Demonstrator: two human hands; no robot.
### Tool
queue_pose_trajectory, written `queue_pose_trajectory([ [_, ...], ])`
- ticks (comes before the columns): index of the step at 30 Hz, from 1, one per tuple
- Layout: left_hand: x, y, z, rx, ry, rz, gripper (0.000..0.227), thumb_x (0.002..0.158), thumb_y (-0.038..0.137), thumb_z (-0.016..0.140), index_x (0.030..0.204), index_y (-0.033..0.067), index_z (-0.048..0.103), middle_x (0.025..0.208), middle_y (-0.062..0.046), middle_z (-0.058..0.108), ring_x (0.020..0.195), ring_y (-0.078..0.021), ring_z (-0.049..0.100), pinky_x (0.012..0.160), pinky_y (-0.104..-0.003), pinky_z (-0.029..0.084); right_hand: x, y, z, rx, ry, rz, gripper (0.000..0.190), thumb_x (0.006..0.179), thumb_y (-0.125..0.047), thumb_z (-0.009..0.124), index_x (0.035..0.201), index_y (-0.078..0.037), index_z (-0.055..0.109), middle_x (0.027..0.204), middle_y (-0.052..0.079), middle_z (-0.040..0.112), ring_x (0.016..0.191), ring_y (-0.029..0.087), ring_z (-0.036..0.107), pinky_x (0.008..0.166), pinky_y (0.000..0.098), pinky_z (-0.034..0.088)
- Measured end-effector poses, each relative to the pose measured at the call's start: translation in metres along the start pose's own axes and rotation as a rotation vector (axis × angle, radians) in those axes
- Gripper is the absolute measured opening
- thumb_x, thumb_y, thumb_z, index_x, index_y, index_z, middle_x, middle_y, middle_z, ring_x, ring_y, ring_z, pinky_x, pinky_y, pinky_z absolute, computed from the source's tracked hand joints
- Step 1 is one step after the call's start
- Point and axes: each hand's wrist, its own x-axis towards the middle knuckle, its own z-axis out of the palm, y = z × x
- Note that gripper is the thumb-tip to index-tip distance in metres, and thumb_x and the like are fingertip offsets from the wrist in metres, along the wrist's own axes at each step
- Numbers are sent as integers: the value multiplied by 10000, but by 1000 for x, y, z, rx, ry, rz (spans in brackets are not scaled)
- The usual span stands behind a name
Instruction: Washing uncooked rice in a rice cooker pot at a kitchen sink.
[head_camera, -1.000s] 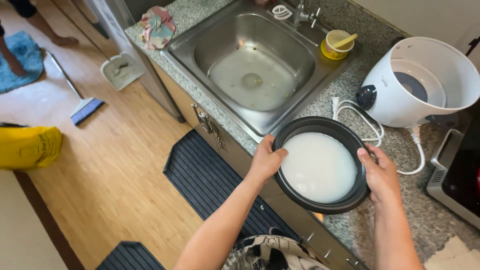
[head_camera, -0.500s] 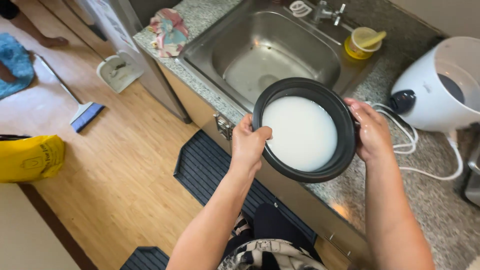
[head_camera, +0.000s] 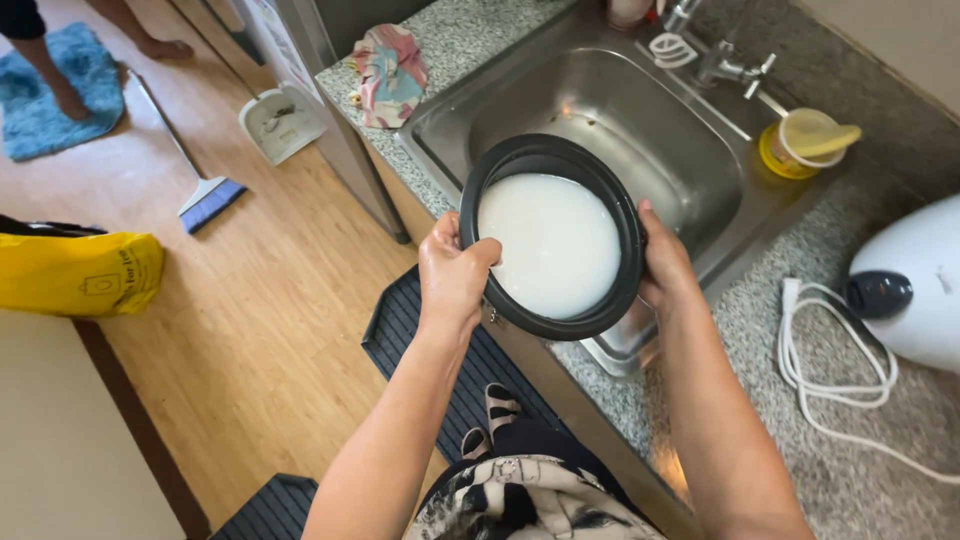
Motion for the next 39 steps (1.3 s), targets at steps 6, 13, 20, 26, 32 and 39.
queue_pose_trajectory([
  [6, 23, -8, 8, -21, 72, 16, 188, 677, -110, 619, 827, -4, 581, 727, -18, 599, 618, -100, 532, 542, -247, 443, 33, 0, 0, -40, 36, 49, 425, 1033, -425, 580, 1186, -54, 720, 1078, 79, 752, 892, 163, 699, 838, 347, 593],
  [13, 29, 9, 32, 41, 105, 107, 193, 672, -87, 623, 835, 15, 612, 746, 5, 627, 649, -77, 554, 583, -220, 448, 72, 12, -9, -126, -68, 65, 395, 1073, -424, 589, 1146, -69, 746, 929, 30, 711, 732, 140, 612, 608, 311, 516],
  [20, 39, 13, 41, 272, 111, 151, 127, 713, -53, 647, 814, 16, 615, 726, 35, 581, 641, -39, 493, 559, -215, 387, 126, 49, -34, -146, -84, 136, 300, 1025, -373, 602, 1084, -118, 747, 784, -16, 673, 561, 91, 532, 428, 259, 388],
  [26, 48, 9, 42, 245, 67, 130, 133, 720, -63, 638, 800, 24, 577, 723, 49, 548, 636, -32, 468, 549, -217, 362, 144, 69, -41, -84, -35, 235, 288, 976, -254, 651, 1099, 1, 705, 924, 95, 732, 736, 188, 678, 621, 350, 557],
  [32, 49, 6, 36, 264, 108, 116, 130, 737, -63, 644, 788, 26, 564, 716, 50, 519, 629, -34, 433, 539, -224, 333, 159, 96, -55, 33, -118, 247, 339, 946, -226, 634, 1174, 20, 685, 1084, 172, 751, 910, 284, 749, 847, 483, 615],
  [39, 49, 5, 35, 215, 65, 145, 140, 735, -56, 640, 852, 17, 614, 758, 45, 592, 648, -29, 500, 564, -207, 396, 157, 105, -50, 71, -116, 280, 353, 994, -256, 613, 1206, 18, 679, 1092, 174, 749, 931, 269, 747, 868, 459, 613],
])
